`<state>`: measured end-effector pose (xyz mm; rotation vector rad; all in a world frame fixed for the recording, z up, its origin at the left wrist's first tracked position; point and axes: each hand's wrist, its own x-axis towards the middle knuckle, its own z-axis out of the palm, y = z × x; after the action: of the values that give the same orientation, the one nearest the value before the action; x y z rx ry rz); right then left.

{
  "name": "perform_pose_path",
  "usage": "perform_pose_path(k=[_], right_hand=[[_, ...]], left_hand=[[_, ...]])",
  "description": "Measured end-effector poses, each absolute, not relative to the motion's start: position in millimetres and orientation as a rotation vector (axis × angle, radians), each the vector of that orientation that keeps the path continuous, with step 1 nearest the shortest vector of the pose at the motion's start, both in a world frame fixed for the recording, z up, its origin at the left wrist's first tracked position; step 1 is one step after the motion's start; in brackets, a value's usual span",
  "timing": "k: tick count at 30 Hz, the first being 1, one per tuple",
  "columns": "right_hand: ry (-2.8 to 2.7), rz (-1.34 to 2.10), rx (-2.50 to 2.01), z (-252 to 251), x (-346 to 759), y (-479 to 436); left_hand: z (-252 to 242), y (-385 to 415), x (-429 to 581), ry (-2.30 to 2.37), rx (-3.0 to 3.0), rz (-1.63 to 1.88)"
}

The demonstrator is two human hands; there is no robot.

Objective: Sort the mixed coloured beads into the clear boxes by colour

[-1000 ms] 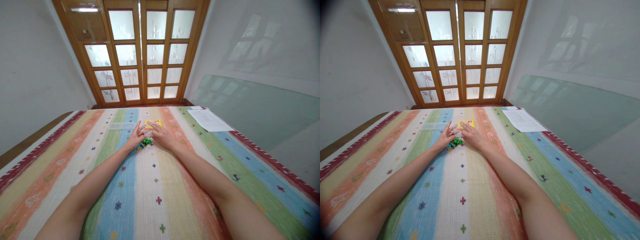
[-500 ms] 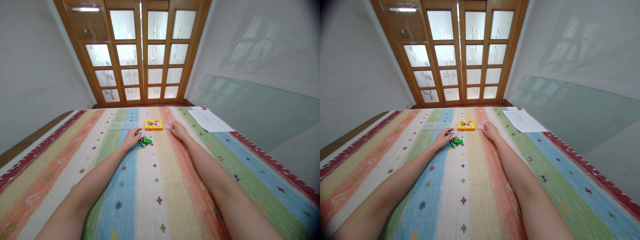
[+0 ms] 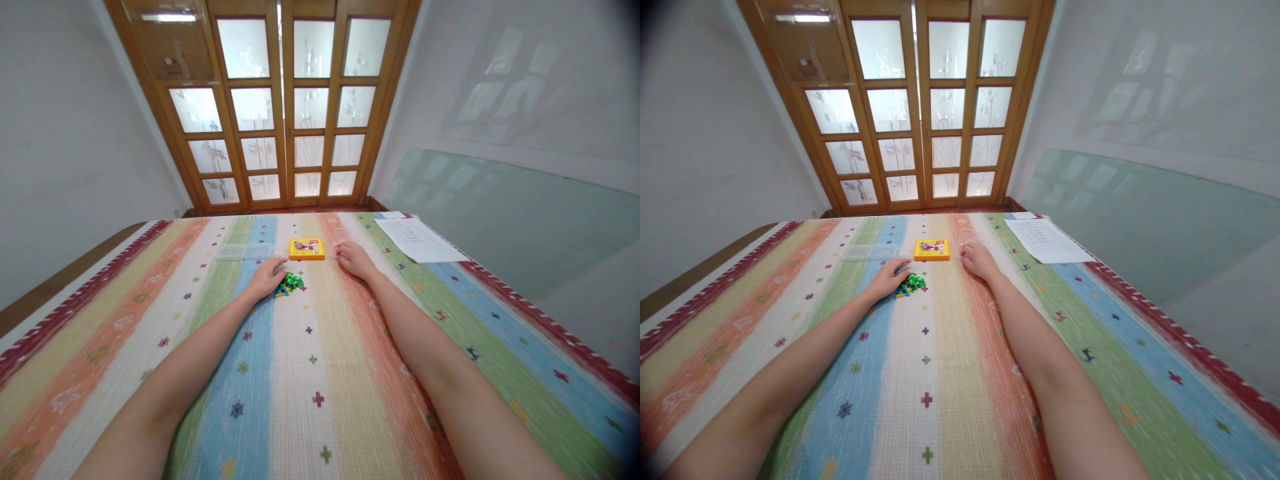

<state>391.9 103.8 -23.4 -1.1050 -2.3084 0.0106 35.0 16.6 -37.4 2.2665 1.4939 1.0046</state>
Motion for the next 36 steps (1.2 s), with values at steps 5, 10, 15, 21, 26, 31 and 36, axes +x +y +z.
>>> perform_pose_path(k=[5, 10, 15, 21, 26, 31, 36], right_hand=[[-2.35, 0.04, -1.093, -21.4, 385.6, 101.4], [-2.332, -0.019, -1.14, -18.9, 373.0, 93.7], [-2.335, -0.145, -1.134, -16.7, 354.8, 82.8], [-2.341, -0.133, -1.264, -17.2, 345.5, 78.5], [-2.272, -0.029, -1.274, -16.1, 344.5, 73.5], [-2.247, -0.025, -1.256, -15.1, 343.4, 70.6], [-2.223, -0.094, -1.257, -18.4, 343.5, 74.7]], left_hand=[[-38.4, 17.3, 35.5, 1.471, 2.269, 0.992], [-36.1, 17.2, 39.8, 1.437, 2.244, 1.007], [-31.8, 15.7, 45.9, 1.4, 2.168, 1.037], [-33.2, 17.8, 50.9, 1.371, 2.091, 1.033], [-37.7, 22.3, 52.1, 1.318, 2.03, 1.042], [-38.5, 24.5, 50.5, 1.272, 1.984, 1.041], [-36.9, 23.2, 50.1, 1.26, 1.97, 1.062]])
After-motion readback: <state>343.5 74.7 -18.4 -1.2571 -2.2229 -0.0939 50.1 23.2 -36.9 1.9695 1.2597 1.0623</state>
